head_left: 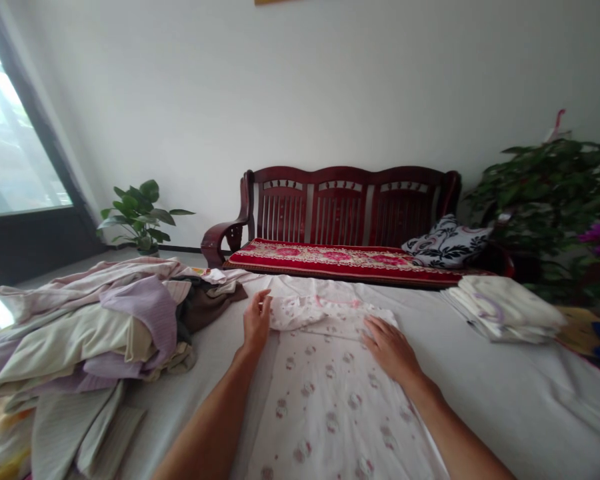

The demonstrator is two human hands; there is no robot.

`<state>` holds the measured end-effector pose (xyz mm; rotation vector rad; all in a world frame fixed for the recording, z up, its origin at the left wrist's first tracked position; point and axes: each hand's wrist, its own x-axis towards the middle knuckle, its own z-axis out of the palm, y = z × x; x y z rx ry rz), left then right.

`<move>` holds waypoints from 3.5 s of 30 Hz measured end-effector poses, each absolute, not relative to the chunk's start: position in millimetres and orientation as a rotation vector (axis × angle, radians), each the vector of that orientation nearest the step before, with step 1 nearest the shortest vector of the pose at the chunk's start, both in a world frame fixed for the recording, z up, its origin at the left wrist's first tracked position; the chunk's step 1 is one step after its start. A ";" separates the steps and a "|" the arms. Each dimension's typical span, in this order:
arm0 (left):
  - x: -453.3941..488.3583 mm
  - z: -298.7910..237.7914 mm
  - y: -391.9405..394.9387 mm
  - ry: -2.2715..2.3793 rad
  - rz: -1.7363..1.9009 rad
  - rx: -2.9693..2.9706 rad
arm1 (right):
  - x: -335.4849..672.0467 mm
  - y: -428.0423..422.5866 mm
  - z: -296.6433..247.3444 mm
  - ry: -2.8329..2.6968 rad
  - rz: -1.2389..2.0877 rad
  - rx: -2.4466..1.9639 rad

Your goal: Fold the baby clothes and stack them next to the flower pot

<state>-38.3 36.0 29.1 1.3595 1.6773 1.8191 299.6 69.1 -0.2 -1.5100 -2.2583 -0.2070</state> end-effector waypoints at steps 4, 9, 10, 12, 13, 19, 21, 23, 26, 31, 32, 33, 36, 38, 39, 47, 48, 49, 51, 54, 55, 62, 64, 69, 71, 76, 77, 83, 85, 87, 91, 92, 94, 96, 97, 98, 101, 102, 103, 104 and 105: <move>-64.6 14.0 35.0 2.175 1.660 1.318 | 296.1 62.2 8.5 -2.262 -0.186 -1.472; -69.3 13.1 36.0 2.270 1.449 1.317 | 280.5 53.8 22.5 -2.234 -0.192 -1.457; -67.7 13.7 36.5 2.257 1.446 1.325 | 273.7 54.3 25.7 -2.225 -0.164 -1.454; -65.0 14.3 37.5 2.231 1.453 1.338 | 255.9 58.3 32.6 -2.189 -0.055 -1.462; -64.4 14.0 38.0 2.220 1.459 1.341 | 245.4 61.7 35.8 -2.166 0.020 -1.472; -67.7 7.3 41.5 2.101 1.523 1.306 | 185.2 88.3 41.5 -2.169 0.288 -1.498; -68.7 5.1 43.4 2.018 1.565 1.295 | 172.3 94.0 38.3 -2.179 0.321 -1.483; -68.6 4.4 45.0 1.952 1.601 1.288 | 164.0 97.0 36.1 -2.178 0.330 -1.457; -66.3 6.5 44.9 1.844 1.675 1.265 | 162.9 99.5 38.9 -2.142 0.307 -1.392; -58.9 14.7 37.5 1.642 1.758 1.456 | 200.7 113.2 43.5 -1.783 0.312 -1.199; -57.5 16.2 35.8 1.613 1.732 1.521 | 212.2 117.0 41.0 -1.665 0.354 -1.215; -56.3 17.5 34.5 1.591 1.696 1.576 | 223.5 120.4 37.2 -1.574 0.418 -1.265; -54.2 19.1 32.8 1.566 1.548 1.702 | 250.2 126.8 22.7 -1.498 0.531 -1.360; -53.2 18.3 32.8 1.576 1.424 1.809 | 258.7 127.7 15.1 -1.486 0.583 -1.363; -52.3 17.6 32.8 1.586 1.354 1.881 | 260.3 127.8 12.9 -1.478 0.609 -1.356; -30.9 20.6 30.1 1.946 1.005 2.188 | 251.1 130.5 9.7 -1.436 0.667 -1.356; -28.4 21.6 30.4 1.994 0.978 2.185 | 250.2 130.8 8.5 -1.438 0.641 -1.357; -26.4 22.4 30.8 2.042 0.959 2.176 | 249.9 131.0 7.2 -1.440 0.612 -1.357; -24.2 23.0 31.2 2.118 0.938 2.159 | 251.2 131.1 5.1 -1.438 0.554 -1.363; -24.0 21.7 30.3 2.132 0.892 2.190 | 258.7 130.1 3.8 -1.438 0.476 -1.395; -24.3 20.9 29.7 2.112 0.858 2.216 | 262.0 129.3 3.6 -1.449 0.455 -1.411; -29.8 16.7 25.1 2.034 0.803 2.201 | 272.0 118.3 2.0 -1.592 0.344 -1.450; -33.9 17.9 25.6 1.960 0.888 2.149 | 271.5 116.1 1.6 -1.639 0.321 -1.423; -47.4 25.1 39.9 1.964 1.094 1.779 | 273.5 114.8 -2.7 -1.713 0.217 -1.401; -51.5 27.7 51.2 2.144 1.061 1.630 | 274.5 115.1 -5.2 -1.706 0.205 -1.401; -52.9 32.0 86.0 2.297 0.840 1.590 | 275.1 116.6 -8.9 -1.657 0.221 -1.400; -51.7 32.5 92.3 2.306 0.798 1.602 | 274.9 117.0 -9.1 -1.647 0.226 -1.404; -36.4 30.6 108.3 2.360 0.672 1.734 | 273.9 117.0 -7.9 -1.643 0.236 -1.403; -30.7 28.7 106.8 2.384 0.646 1.780 | 274.3 115.3 -6.3 -1.635 0.229 -1.395; -26.4 26.9 104.4 2.411 0.626 1.814 | 274.9 113.0 -4.3 -1.614 0.213 -1.409; -22.2 24.7 100.7 2.463 0.598 1.845 | 276.0 109.7 -1.7 -1.585 0.198 -1.470; -21.7 24.6 100.1 2.472 0.592 1.853 | 276.0 109.4 -1.6 -1.591 0.202 -1.482; -21.2 25.0 99.3 2.486 0.576 1.870 | 275.9 109.4 -1.8 -1.606 0.207 -1.493; -20.9 26.0 98.9 2.498 0.556 1.872 | 275.4 109.2 -1.8 -1.609 0.201 -1.487; -20.9 26.6 98.9 2.504 0.543 1.866 | 275.1 108.8 -1.4 -1.607 0.194 -1.472; -20.8 27.3 99.0 2.510 0.531 1.858 | 274.9 108.1 -0.9 -1.604 0.184 -1.449; -19.9 28.4 98.9 2.529 0.507 1.833 | 274.9 105.1 1.3 -1.588 0.117 -1.344; -19.4 28.3 98.7 2.536 0.505 1.828 | 275.3 104.1 1.6 -1.582 0.088 -1.314; -18.8 28.0 98.3 2.542 0.505 1.825 | 275.8 103.3 1.6 -1.579 0.064 -1.297; -18.4 27.4 97.8 2.546 0.506 1.824 | 276.6 102.9 1.1 -1.580 0.053 -1.300; -18.2 26.8 97.3 2.550 0.509 1.825 | 277.4 102.9 0.1 -1.587 0.055 -1.320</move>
